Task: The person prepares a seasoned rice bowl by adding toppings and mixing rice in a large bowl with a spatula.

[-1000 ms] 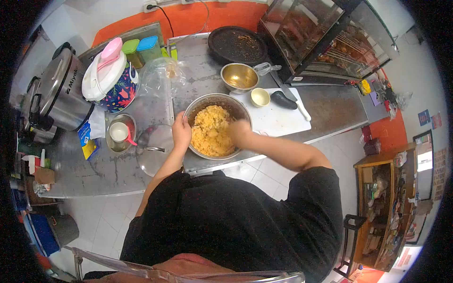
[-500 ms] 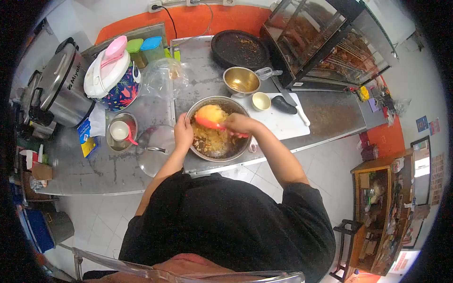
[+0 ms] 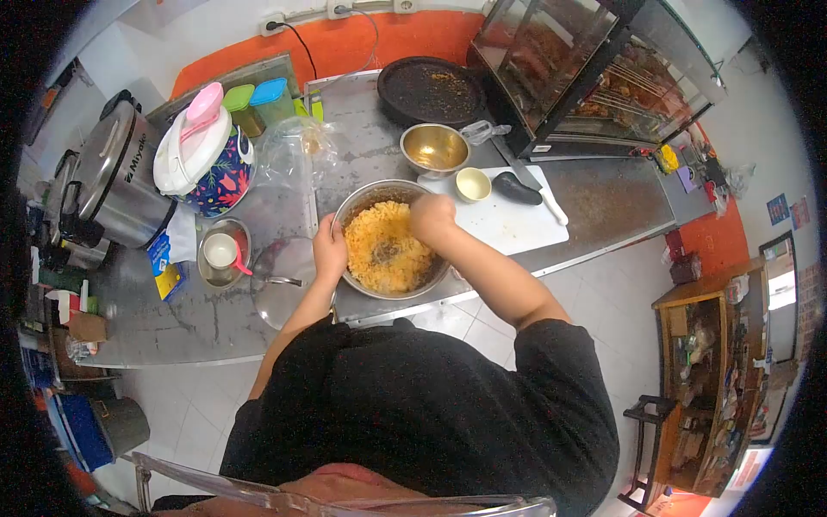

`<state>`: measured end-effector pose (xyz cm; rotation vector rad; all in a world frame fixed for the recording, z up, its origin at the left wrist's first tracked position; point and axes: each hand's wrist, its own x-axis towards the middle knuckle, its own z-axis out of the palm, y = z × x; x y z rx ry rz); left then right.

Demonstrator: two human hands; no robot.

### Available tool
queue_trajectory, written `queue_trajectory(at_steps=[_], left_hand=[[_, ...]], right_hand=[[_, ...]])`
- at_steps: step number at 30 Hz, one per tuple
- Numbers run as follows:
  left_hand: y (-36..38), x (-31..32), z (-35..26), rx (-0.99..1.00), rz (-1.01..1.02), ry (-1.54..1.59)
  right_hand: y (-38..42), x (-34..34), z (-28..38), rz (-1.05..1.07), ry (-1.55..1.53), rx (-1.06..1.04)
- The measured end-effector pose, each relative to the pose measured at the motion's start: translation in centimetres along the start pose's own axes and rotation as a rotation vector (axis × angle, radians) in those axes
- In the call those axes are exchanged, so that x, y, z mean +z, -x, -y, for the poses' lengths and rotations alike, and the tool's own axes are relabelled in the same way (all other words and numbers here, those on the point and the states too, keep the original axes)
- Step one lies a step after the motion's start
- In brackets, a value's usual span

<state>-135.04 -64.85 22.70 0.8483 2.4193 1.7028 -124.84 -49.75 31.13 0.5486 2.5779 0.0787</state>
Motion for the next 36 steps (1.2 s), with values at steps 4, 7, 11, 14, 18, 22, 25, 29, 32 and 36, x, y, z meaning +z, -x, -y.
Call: queue_trajectory(at_steps=[4,7,11,14,18,22,25,29,32,36], left_hand=[[-0.1,-0.5,-0.5,0.017,0.042,-0.051],[-0.2,-0.6,-0.9,-0.021,0.028,-0.01],[-0.2,-0.2,-0.1,-0.023,-0.034,-0.036],[0.2,-0.4,-0.3,-0.04,-0.007,-0.069],[0.0,-0.1,-0.5,-0.019,-0.05,-0.093],[0.6,0.3,-0.7,-0.02,-0.165,-0.074],[0.7,0.6,0.0,-0.076,-0.171,0.016],[0.8,0.8,0.3,-0.072,-0.228,-0.052],[1.0,0.4,0.7,-0.128,-0.215,-0.067],[3.3,-0.7,0.0,-0.176,-0.156,0.013]], right_hand=[[-3.2,4.1,2.0,-0.383,-0.034,-0.046],[-0.7,3.4,2.7,-0.255,-0.065,-0.338],[6.0,0.9,2.4,0.032,-0.051,-0.503],[1.4,2.0,-1.3,0.099,0.201,-0.464],[-3.2,2.2,-2.9,-0.298,0.162,-0.271],[-1.3,5.3,-0.5,-0.243,0.182,-0.195],[0.9,3.5,-0.9,0.039,0.196,-0.344],[-3.1,4.5,-0.3,0.161,0.067,-0.886],[-4.7,4.6,-0.2,0.42,-0.551,-0.66],[-3.3,1.8,-3.1,0.544,-1.07,-0.489]])
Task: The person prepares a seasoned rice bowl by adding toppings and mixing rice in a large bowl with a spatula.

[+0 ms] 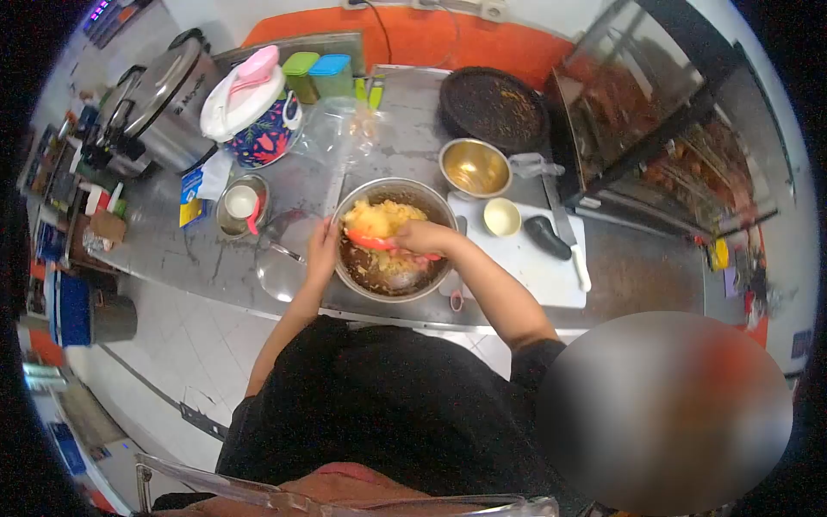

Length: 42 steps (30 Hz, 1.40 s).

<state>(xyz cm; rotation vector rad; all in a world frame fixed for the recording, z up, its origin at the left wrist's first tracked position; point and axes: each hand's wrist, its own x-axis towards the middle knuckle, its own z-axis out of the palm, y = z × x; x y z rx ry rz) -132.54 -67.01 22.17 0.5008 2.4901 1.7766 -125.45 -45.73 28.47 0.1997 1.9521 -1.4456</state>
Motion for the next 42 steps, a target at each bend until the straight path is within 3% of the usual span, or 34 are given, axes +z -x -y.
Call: queue_trajectory(at_steps=[3,5,7,9,11,12,14,16,17,19,21,22,23,25,26,28,32,35,37,39,40,42], left_hand=[[3.4,-2.6,0.2,0.046,0.048,0.235],[6.4,-5.5,1.9,0.002,-0.034,0.176],[8.8,-9.2,4.2,-0.073,-0.188,0.118],[11.6,-14.2,6.7,-0.115,-0.381,-0.108],[15.1,-18.7,11.5,-0.092,-0.63,-0.117],[17.1,-21.0,13.5,-0.146,-0.694,-0.184],[22.0,-25.5,18.3,-0.283,-0.768,-0.375],[27.4,-29.0,23.0,-0.505,-0.714,-0.519],[30.5,-30.5,27.3,-0.778,-0.607,-0.473],[30.5,-36.3,28.2,-0.77,-0.687,-0.477],[31.8,-41.5,29.7,-0.774,-0.746,-0.474],[32.1,-43.5,30.3,-0.773,-0.777,-0.464],[32.5,-45.7,30.8,-0.773,-0.806,-0.458],[32.5,-50.1,31.6,-0.765,-0.866,-0.449],[32.3,-52.2,32.2,-0.762,-0.894,-0.445],[31.7,-55.9,33.3,-0.754,-0.953,-0.439],[30.9,-62.0,36.6,-0.761,-1.014,-0.428],[27.8,-66.8,39.6,-0.748,-1.03,-0.424],[25.0,-69.3,41.8,-0.742,-1.022,-0.415],[22.6,-72.9,43.2,-0.741,-0.993,-0.432],[21.4,-75.2,43.9,-0.739,-0.97,-0.449],[19.6,-79.2,44.5,-0.75,-0.899,-0.478]], right_hand=[[2.6,-1.7,1.5,-0.093,0.22,-0.032],[2.2,-1.4,1.4,-0.594,0.683,-0.235],[-0.8,0.2,-0.6,-0.671,0.933,0.066],[-2.7,2.5,-2.0,-0.527,1.051,0.103],[-0.1,3.9,1.2,-0.384,1.119,0.071],[-0.3,3.7,0.7,-0.236,1.212,0.149],[0.2,3.9,0.4,-0.141,1.303,0.291],[0.8,4.1,0.6,-0.363,1.328,0.351],[1.4,5.2,3.8,-0.418,1.351,0.48],[0.7,8.4,8.7,-0.865,1.259,0.429],[-1.6,13.0,14.0,-1.255,0.958,-0.205],[-4.3,15.0,16.6,-1.281,0.765,-0.258],[-7.3,18.2,20.1,-1.29,0.729,-0.364],[-14.1,23.0,24.9,-1.006,0.717,-0.527],[-18.0,25.1,26.1,-0.916,0.772,-0.761],[-21.6,30.5,31.0,-0.674,0.657,-0.648],[-29.2,36.3,35.0,-0.552,0.757,-0.728],[-36.9,38.3,35.5,-0.603,0.775,-0.771],[-42.1,39.4,37.0,-0.542,0.77,-0.645],[-47.8,41.5,38.4,-0.604,1.036,-0.643],[-51.1,43.3,39.7,-0.525,1.078,-0.378],[-57.5,46.9,40.9,-0.451,1.163,-0.341]])
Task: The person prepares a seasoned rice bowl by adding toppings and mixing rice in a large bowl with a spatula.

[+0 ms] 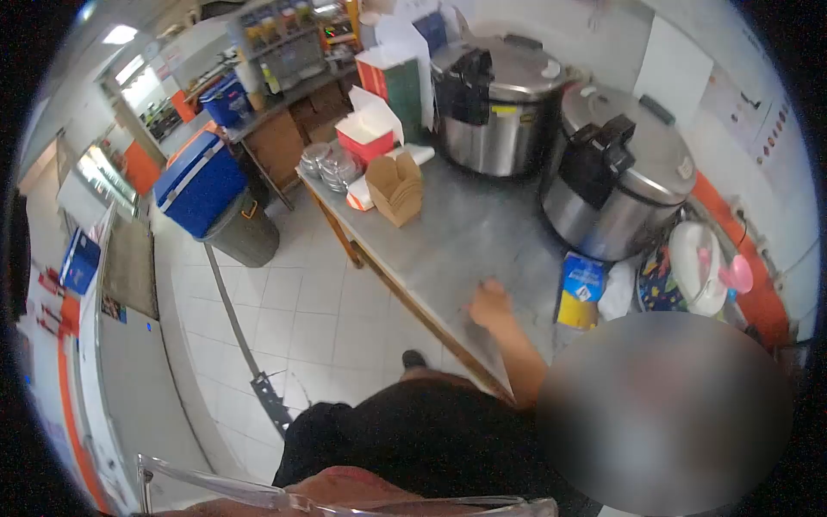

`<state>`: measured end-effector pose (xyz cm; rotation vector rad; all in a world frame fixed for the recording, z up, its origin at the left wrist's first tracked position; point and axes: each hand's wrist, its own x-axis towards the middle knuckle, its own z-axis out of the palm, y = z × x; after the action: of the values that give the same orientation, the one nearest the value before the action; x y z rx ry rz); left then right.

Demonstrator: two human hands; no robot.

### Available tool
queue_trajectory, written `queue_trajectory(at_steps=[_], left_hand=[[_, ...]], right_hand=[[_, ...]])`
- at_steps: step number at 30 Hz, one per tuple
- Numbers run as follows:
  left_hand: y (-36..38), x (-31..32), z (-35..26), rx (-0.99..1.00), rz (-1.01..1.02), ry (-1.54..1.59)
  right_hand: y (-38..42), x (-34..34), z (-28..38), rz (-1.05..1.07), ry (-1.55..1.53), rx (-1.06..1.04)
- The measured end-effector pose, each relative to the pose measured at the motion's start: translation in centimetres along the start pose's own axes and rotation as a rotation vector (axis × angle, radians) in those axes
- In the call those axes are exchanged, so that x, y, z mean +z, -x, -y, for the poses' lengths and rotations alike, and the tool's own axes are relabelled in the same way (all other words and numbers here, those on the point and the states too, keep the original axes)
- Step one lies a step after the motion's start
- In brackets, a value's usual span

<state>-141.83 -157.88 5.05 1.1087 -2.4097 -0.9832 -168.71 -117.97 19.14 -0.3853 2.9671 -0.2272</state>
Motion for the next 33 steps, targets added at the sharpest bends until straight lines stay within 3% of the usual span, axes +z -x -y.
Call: queue_trajectory(at_steps=[4,6,8,9,11,15,17,19,21,22,23,25,27,28,29,31,33], left_hand=[[-7.1,-1.1,-1.0,0.056,0.141,-0.085],[-10.1,-1.1,-1.7,0.092,0.225,-0.116],[-12.6,-0.8,-2.3,0.132,0.314,-0.14],[-13.8,-0.7,-2.5,0.16,0.36,-0.152],[-17.5,0.4,-3.6,0.243,0.457,-0.176],[-23.3,2.2,-5.3,0.422,0.685,-0.248],[-24.5,5.1,-6.1,0.494,0.793,-0.256],[-24.0,7.1,-5.7,0.525,0.895,-0.276],[-25.4,8.9,-10.2,0.792,0.833,-0.054],[-25.1,9.4,-13.7,1.069,0.734,-0.047],[-24.4,10.1,-17.2,1.2,0.718,-0.039],[-21.0,10.5,-23.7,1.37,0.678,-0.153],[-19.5,14.4,-25.0,1.602,0.575,-0.053],[-19.0,16.0,-24.5,1.613,0.605,-0.07],[-18.6,18.2,-24.0,1.66,0.425,-0.094],[-18.3,21.2,-22.4,1.7,0.158,-0.047],[-19.0,23.2,-22.1,1.734,-0.005,0.097]], right_hand=[[-5.7,-0.7,11.1,0.226,-0.15,-0.334],[-6.4,1.2,15.1,0.221,-0.154,-0.438],[-6.6,4.3,17.8,0.379,-0.126,-0.546],[-5.6,4.7,19.0,0.381,-0.15,-0.501],[-4.1,5.1,20.8,0.588,-0.143,-0.545],[-1.3,11.5,20.9,0.704,-0.324,-0.322],[1.0,17.9,19.1,0.484,-0.488,-0.062],[4.8,17.8,17.0,0.44,-0.581,0.121],[9.1,26.7,14.4,0.485,-0.642,0.637],[11.6,29.0,13.6,0.529,-0.608,0.678],[13.8,31.2,12.8,0.572,-0.573,0.714],[17.1,38.3,10.6,0.778,-0.498,0.586],[19.8,48.0,8.3,0.681,-0.448,0.591],[19.7,51.7,7.8,0.744,-0.489,0.663],[19.5,54.5,5.8,0.798,-0.515,0.742],[17.6,49.8,5.7,0.38,-0.602,0.934],[15.1,53.4,4.2,-0.013,-0.88,1.114]])
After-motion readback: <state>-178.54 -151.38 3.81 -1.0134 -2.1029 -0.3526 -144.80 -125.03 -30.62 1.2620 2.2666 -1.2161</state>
